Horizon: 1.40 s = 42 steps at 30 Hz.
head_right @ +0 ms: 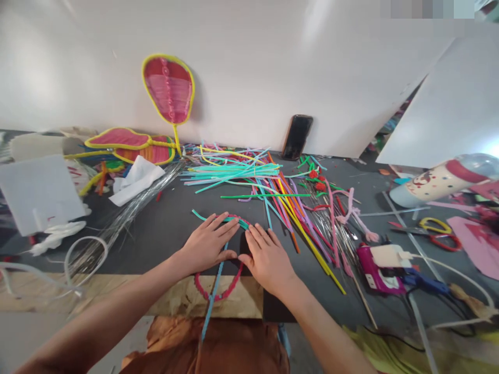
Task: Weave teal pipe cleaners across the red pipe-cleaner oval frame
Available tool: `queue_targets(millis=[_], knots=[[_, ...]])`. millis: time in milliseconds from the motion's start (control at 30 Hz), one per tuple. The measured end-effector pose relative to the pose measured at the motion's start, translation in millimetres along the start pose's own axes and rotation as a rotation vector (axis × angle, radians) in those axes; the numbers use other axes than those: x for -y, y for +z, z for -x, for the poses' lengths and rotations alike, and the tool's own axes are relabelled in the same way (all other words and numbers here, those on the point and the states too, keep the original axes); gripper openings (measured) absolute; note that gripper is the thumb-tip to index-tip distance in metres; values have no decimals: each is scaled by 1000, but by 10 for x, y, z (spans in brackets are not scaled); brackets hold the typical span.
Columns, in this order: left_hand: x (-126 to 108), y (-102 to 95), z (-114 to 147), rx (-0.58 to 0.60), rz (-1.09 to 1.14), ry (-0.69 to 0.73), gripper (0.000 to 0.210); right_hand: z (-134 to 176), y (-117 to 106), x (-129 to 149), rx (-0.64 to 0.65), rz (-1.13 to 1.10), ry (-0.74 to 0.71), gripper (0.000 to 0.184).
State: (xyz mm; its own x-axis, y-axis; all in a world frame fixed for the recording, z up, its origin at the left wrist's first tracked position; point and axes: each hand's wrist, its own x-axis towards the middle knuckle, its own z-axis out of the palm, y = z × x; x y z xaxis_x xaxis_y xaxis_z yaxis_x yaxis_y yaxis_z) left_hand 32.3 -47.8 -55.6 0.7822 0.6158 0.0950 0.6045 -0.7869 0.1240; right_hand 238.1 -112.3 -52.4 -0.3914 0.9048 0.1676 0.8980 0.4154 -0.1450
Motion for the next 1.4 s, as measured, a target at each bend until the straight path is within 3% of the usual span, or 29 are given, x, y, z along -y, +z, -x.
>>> queue_targets(millis=[100,200,333,467,600,733,933,1133,1400], knots=[[-18,-11,-9,13,-3,-4,67,5,73,47,80,13,-20,52],[-5,-104,-5,53,14,-10,65,37,36,-3,66,-38,-22,48],[81,-367,150,58,68,-70,51,153,-74,-79,-100,-128,37,41],[121,-522,555,-130,-12,-260,42,349,-63,-5,-307,-176,108,33],[-19,-411,995,-204,16,-201,37,512,21,256,-326,-278,31,34],[-251,-213,1201,-147,48,-135,39,573,105,459,-231,-227,13,33],[-416,-63,1212,-45,5,-94,44,529,169,470,-112,-105,82,37],[-549,-55,1160,-115,-55,-129,44,452,95,348,-123,-116,65,34],[-751,8,1068,-39,-71,79,67,314,81,250,-58,-56,-16,50]])
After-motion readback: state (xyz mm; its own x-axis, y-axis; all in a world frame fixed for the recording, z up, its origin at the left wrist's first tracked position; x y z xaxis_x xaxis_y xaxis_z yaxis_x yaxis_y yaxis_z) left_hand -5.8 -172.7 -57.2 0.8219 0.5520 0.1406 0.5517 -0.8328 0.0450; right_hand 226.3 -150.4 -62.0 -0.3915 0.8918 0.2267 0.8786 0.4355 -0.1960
